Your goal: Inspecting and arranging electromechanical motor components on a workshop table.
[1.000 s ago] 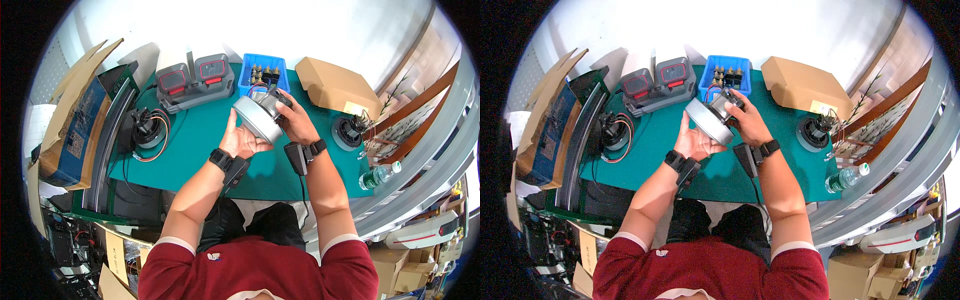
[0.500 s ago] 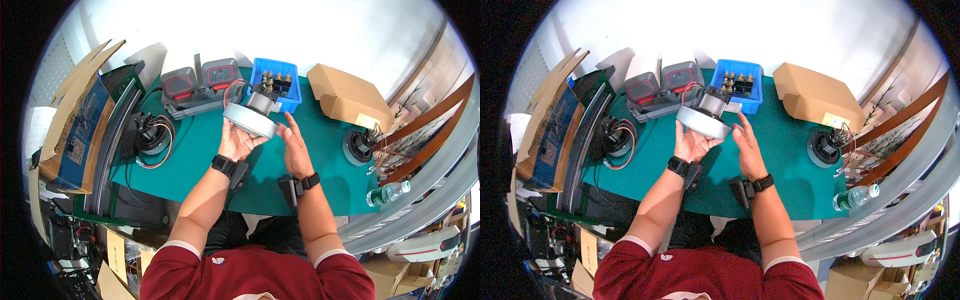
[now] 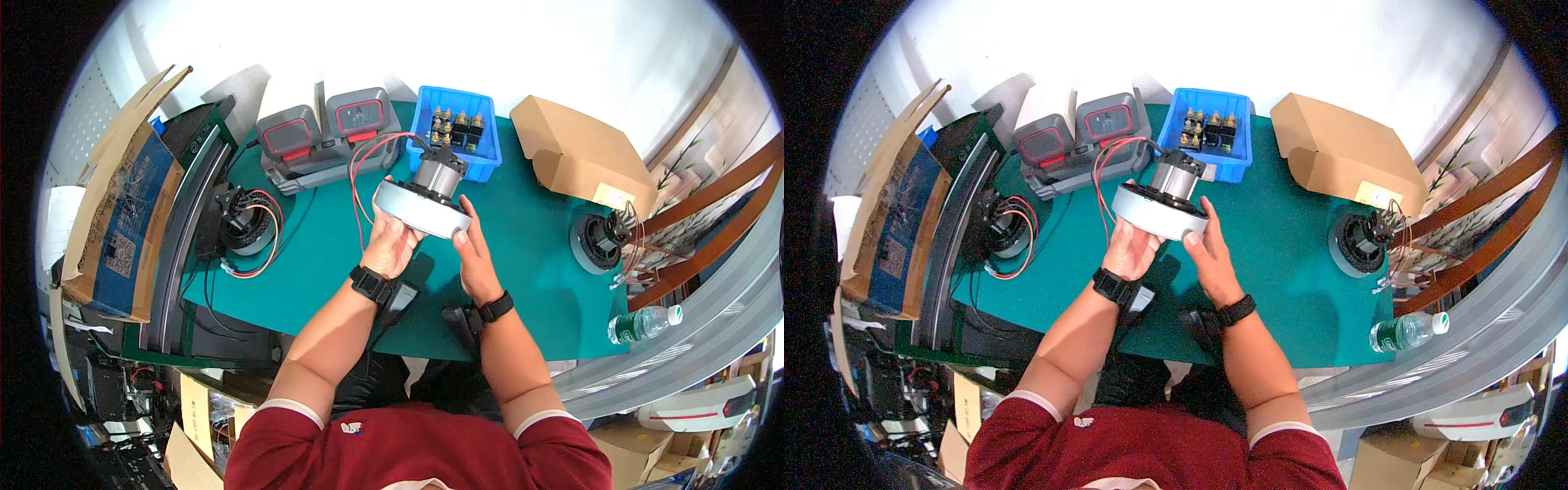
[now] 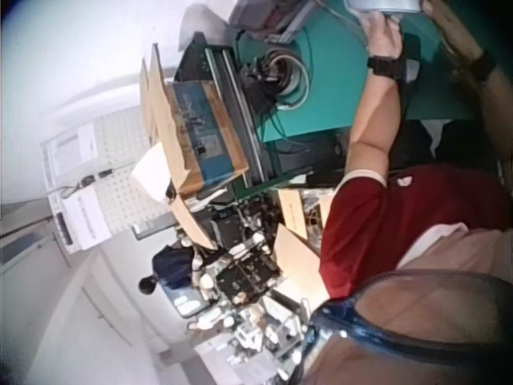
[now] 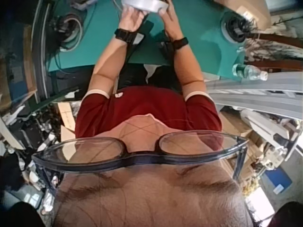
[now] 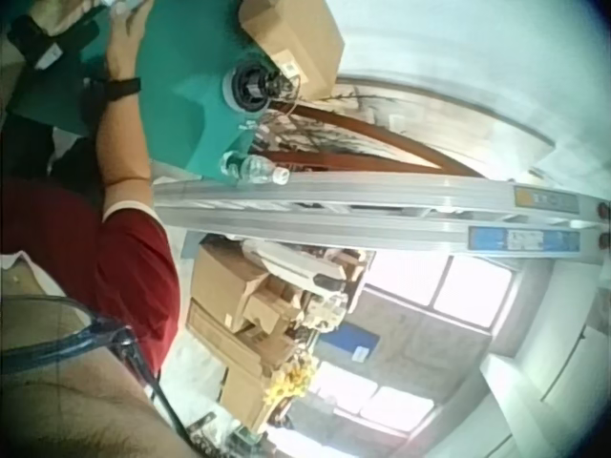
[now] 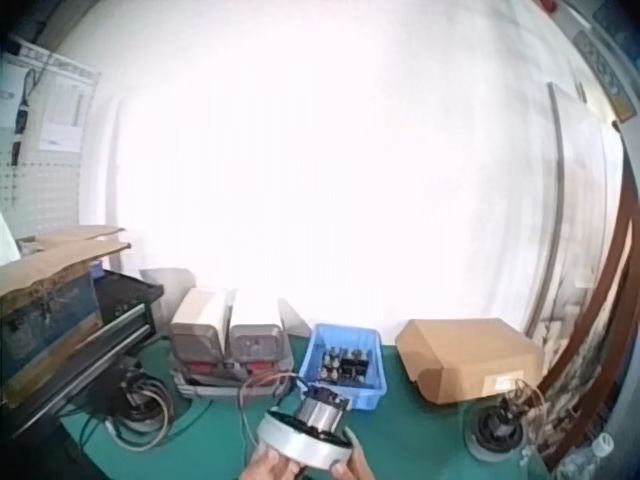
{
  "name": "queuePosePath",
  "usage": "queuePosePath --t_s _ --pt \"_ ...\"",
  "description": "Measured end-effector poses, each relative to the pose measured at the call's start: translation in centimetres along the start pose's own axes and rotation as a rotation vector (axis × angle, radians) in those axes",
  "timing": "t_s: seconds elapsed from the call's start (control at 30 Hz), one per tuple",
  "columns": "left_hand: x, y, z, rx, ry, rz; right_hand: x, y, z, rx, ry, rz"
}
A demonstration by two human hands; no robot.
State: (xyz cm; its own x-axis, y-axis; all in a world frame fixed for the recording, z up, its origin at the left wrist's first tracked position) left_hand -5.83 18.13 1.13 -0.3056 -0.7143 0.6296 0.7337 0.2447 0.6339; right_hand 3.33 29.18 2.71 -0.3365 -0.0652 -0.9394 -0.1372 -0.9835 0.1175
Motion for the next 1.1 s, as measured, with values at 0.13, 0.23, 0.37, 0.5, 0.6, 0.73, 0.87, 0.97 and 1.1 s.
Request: queuePosePath --t_s 0.13,0.23,0.37,0.5,0.6,0.73,0.87,0.97,1.1 --pt "-0.4 0.0 -0.1 0.021 0.008 0.019 0.5 -0.1 0.0 0.004 -0.013 0.025" --pt "-0.6 -0.6 -0.3 0.025 0.014 0.047 0.5 0.0 0.0 0.014 -0.007 0.041" --pt "-0.6 -0.4 -0.4 0.033 0.019 0.12 0.9 -0.1 0.0 0.044 -0.024 0.069" --pt "-0.3 0.6 -0.2 0.08 0.041 0.029 1.3 -0.3 0.0 0.041 -0.032 0.076" --pt "-0.4 -0.2 -0.1 0.007 0.027 0.022 1.6 -0.3 0.1 0.047 -0.07 0.082" --pt "0.6 1.3 0.1 -0.036 0.013 0.075 2.0 -0.8 0.2 0.095 -0.166 0.085" --pt "0.8 2.1 -0.3 -0.057 -0.046 0.055 2.0 -1.0 0.3 0.102 -0.188 0.097" --pt "0.9 2.0 -0.5 -0.091 -0.102 -0.031 1.8 -0.9 0.3 0.075 -0.179 0.054" --pt "1.0 2.1 -0.5 -0.057 0.019 -0.138 0.7 -0.2 0.2 0.022 -0.159 0.016"
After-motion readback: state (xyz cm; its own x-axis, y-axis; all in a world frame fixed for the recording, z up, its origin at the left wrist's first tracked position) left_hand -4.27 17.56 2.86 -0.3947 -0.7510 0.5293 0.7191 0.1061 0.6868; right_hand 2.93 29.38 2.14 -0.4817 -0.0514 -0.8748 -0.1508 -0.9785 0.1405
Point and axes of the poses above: each hand's wrist, its own z-axis towards the middle knuckle, its own y-axis out of the palm, x = y × z, the point moved 2 cm from there along z, towards the middle knuckle, and after that the axes turned 9 degrees about -x, right-handed, at the moved point
